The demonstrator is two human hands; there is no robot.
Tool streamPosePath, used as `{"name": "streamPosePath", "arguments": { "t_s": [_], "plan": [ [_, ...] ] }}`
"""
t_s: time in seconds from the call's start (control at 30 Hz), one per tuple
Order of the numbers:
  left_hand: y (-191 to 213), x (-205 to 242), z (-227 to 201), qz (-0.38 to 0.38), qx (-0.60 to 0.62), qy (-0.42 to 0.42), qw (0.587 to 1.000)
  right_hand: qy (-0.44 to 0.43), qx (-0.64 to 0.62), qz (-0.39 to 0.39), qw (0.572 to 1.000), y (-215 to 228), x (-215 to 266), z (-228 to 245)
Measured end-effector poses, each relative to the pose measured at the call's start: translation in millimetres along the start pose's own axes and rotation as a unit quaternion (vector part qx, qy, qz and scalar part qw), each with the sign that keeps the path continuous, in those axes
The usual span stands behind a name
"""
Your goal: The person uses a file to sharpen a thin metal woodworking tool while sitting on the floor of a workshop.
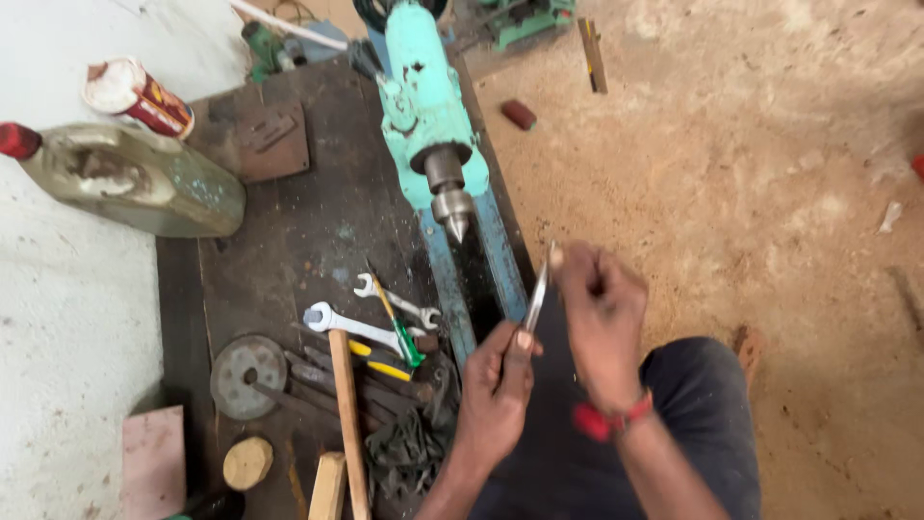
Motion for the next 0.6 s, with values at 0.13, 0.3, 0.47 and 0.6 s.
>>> {"name": "streamPosePath", "arguments": {
  "t_s": [0.13, 0.3, 0.47, 0.6],
  "plan": [
    [-4, 2, -2, -0.004, 0.033, 0.008, 0.999, -0.003, 0.085, -0.007, 0.996, 5, 10, 5],
    [3, 7, 0, 0.002, -0.002, -0.001, 1.000, 0.012, 0.008, 0.001, 1.000, 2, 5, 0],
    [1, 2, 3, -0.001, 0.071, 0.008, 0.997, 0.093, 0.077, -0.005, 0.993, 0, 13, 12],
    [6, 7, -1, 0.003, 0.026, -0.003, 1.000, -0.009, 0.002, 0.007, 1.000, -4, 3, 6]
  ]
}}
Point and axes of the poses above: each hand's wrist, its own x-axis away from the middle knuckle, its own y-axis out of the back of the hand, z = x × y, the point moved 4 cm from there along -x, towards the middle knuckle, and after that the axes turned 6 degrees about x, right-handed, at the moved point
